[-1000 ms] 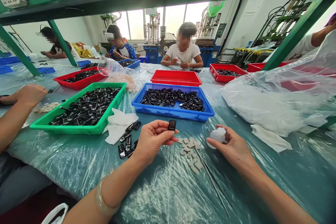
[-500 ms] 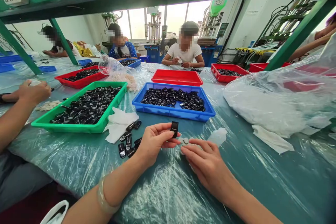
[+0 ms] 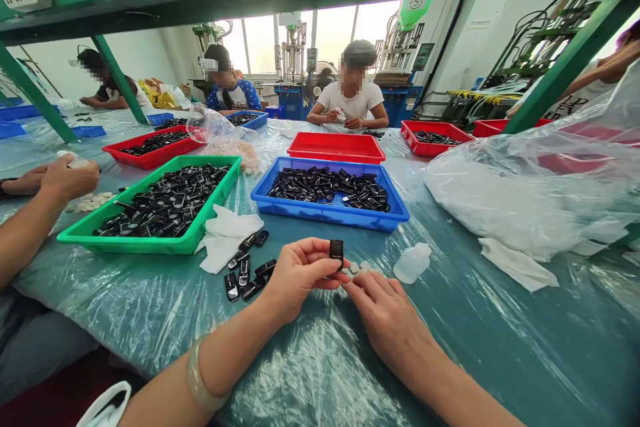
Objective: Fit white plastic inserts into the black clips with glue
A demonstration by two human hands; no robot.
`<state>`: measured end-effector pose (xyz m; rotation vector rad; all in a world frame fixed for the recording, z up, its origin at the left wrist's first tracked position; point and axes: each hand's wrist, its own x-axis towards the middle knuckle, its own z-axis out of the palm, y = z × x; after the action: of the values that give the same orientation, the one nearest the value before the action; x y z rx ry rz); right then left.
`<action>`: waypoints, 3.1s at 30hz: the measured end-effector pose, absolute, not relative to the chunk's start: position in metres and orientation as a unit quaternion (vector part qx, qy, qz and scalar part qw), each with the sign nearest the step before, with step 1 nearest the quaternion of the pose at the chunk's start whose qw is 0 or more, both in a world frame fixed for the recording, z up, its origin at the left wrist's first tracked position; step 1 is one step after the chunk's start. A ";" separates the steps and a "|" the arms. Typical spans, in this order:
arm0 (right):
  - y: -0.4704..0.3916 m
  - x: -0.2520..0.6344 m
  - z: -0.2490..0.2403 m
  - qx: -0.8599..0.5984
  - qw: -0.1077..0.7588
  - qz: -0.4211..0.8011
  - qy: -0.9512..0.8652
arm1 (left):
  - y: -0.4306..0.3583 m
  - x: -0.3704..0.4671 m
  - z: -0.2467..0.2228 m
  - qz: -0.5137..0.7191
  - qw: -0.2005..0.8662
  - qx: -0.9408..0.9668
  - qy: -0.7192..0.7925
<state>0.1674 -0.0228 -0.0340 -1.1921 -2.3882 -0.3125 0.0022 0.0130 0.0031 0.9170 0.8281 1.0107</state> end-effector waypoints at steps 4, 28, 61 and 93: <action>-0.026 0.175 -0.021 -0.433 0.344 0.033 -0.833 | 0.012 0.004 0.003 0.442 0.700 0.431 0.360; -0.039 0.177 0.008 -0.389 0.553 0.184 -0.713 | 0.000 0.014 -0.007 0.378 0.634 0.576 0.349; -0.036 0.179 0.009 -0.419 0.424 0.205 -0.777 | 0.001 0.007 -0.007 0.308 0.689 0.552 0.353; 0.003 0.138 -0.035 -0.463 0.209 0.020 -0.861 | 0.028 -0.011 0.011 0.461 0.682 0.401 0.401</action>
<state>0.1377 0.0028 -0.0354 -1.2891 -2.3955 0.0559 -0.0110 0.0276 0.0115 0.9005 0.9003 1.0350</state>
